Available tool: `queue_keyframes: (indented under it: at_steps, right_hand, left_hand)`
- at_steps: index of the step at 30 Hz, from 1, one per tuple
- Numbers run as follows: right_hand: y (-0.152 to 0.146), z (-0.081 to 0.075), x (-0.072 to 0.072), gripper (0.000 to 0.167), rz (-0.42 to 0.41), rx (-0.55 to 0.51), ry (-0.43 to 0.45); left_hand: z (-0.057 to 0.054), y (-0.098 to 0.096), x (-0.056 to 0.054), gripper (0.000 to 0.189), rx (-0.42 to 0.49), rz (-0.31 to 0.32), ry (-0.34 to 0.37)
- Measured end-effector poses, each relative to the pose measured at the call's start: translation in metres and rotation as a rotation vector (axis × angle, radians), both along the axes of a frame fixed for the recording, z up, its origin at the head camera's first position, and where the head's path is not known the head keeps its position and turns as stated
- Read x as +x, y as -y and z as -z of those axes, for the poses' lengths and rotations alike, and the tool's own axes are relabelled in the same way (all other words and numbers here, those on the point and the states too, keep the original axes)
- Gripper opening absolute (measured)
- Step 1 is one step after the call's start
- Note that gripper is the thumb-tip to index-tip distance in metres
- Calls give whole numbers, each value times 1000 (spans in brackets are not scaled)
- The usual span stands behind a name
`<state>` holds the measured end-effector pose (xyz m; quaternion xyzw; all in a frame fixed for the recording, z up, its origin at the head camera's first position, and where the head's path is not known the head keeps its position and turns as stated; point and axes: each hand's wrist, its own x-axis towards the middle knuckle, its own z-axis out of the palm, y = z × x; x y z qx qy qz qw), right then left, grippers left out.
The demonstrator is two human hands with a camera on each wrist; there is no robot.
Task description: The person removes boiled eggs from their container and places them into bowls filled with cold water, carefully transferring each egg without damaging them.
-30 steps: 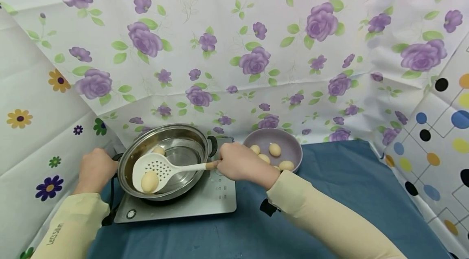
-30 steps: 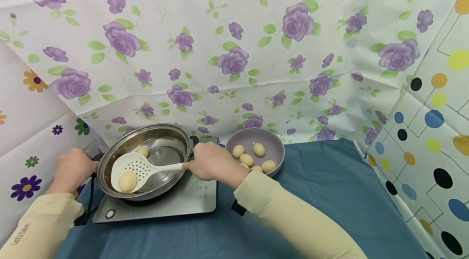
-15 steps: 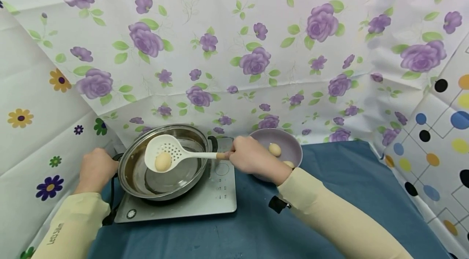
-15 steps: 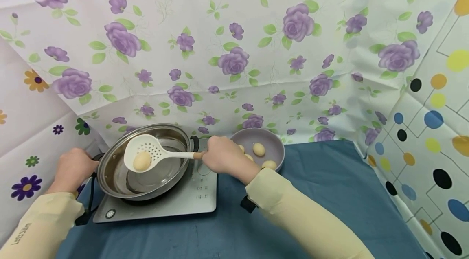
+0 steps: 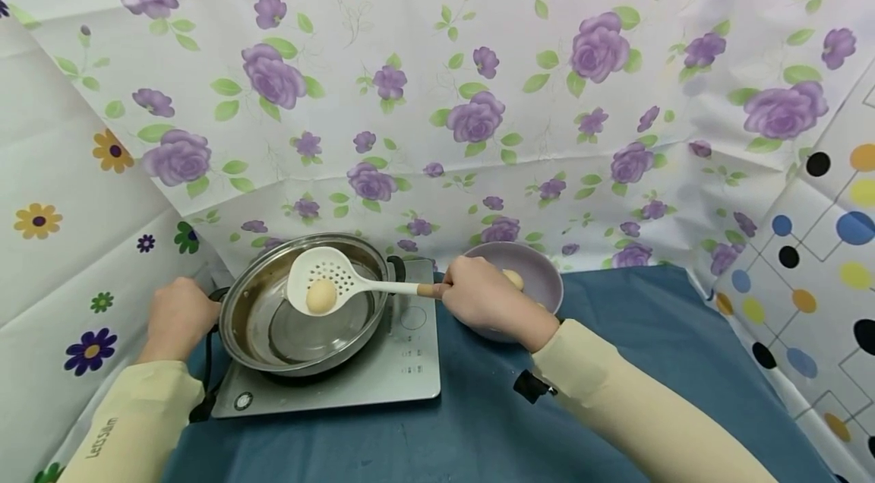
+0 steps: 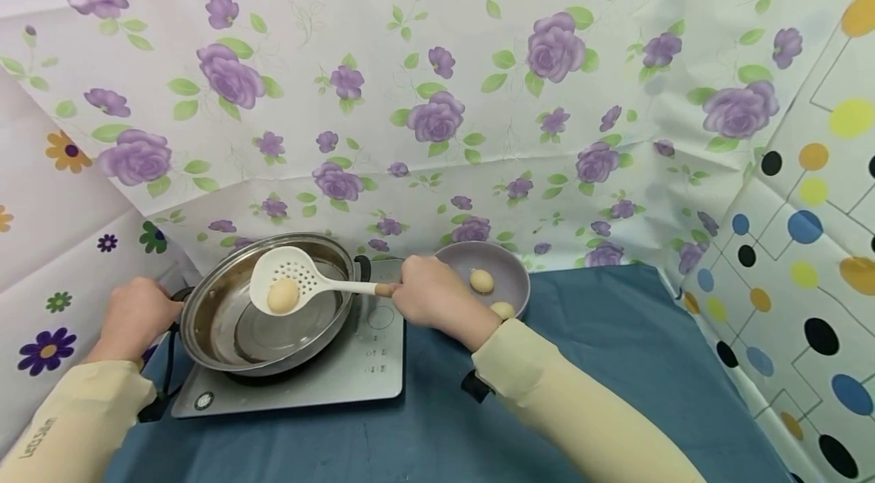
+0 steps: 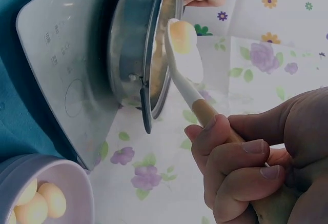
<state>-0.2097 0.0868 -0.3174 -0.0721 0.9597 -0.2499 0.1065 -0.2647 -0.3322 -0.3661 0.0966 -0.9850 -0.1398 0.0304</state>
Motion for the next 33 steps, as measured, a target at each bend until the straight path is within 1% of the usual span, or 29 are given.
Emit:
queue_keyframes:
  at_steps: [5, 8, 15, 17, 20, 23, 26, 29, 33]
  right_hand:
    - [-2, 2, 1, 24, 9, 16, -12]
    - [-6, 3, 2, 27, 5, 5, -11]
    - [-23, 4, 0, 38, -56, -153, 0]
    - [-28, 3, -1, 40, -60, -179, 12]
    - [-36, 1, -2, 38, -47, -202, 26]
    - [-47, -1, -3, 32, -25, -195, 31]
    - [-58, -1, -4, 30, -9, -181, 33]
    - [-70, 0, -5, 33, 2, -168, 28]
    - [-87, 3, -5, 34, 14, -179, 31]
  left_hand:
    - [2, 2, 0, 36, -2, -2, 8]
    - [4, 2, 0, 36, -6, -3, 7]
    - [4, 2, 0, 34, 6, -11, 16]
    - [3, 3, 0, 34, 5, -12, 12]
    - [4, 3, 1, 35, -4, -1, 1]
    - [5, 3, 1, 36, -11, 5, -8]
    - [5, 2, 1, 36, -14, 3, -13]
    - [4, 3, 1, 37, -7, 0, -10]
    - [3, 2, 1, 36, 1, -3, -7]
